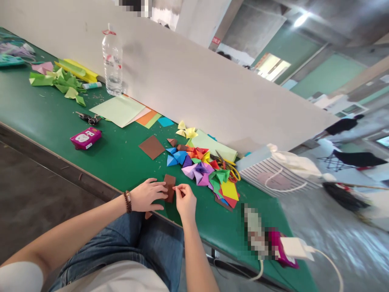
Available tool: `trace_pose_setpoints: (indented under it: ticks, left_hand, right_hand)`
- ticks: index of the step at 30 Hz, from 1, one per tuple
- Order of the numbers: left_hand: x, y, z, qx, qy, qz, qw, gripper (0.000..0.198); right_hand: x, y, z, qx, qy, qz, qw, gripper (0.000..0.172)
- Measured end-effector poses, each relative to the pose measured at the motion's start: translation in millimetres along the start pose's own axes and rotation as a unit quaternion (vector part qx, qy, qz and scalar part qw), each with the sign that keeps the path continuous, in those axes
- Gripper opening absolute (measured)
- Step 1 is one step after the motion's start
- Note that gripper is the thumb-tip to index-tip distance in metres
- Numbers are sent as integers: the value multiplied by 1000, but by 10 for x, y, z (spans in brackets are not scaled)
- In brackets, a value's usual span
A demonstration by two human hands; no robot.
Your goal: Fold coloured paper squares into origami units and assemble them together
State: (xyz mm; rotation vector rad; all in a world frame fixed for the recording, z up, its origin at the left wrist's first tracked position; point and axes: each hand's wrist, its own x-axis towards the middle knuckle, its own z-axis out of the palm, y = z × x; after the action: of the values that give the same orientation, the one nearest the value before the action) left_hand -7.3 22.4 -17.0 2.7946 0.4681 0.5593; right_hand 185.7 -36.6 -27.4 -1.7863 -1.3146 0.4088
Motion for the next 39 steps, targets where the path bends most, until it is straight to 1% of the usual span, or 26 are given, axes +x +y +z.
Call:
trace_pose_setpoints:
  ticks: [9,14,18,22,25,28,30,35,39]
  left_hand:
    - [-2,-16,35,3,5,1,1000,38]
    - [-3,-8,13,0,1,0,1000,37]
    - [-2,-1,-8,-3,-3,0,1000,38]
    - [-2,-8,0,-2,-2,0,1000,38]
    - [-6,-12,11,-1,1,0,1000,39]
    - [-10,-11,15,0,3,-1,1000,39]
    - [-10,-8,13,-1,3,-1,1000,38]
    - [4,4,-8,-5,-2,-4,1000,37]
    - [14,16,-24,-8,-11,-5,1000,37]
  right_hand:
    - [153,-29,27,-32,12,7,999,15]
    - [287,-10,57,-33,17,5,999,14]
    - [406,15,97,-34,21,0,999,15]
    - [466,69,124,-28,21,-13,999,18]
    - [476,126,81,-21,1,-38,999,23]
    - [496,168,-17,-32,-25,-74,996,29]
    - [522,173,-87,-49,-51,-105,992,27]
    - [590,137,-199,-65,-143,-179,971,21]
    - [580,149,-239,-64,-187,-219,955,20]
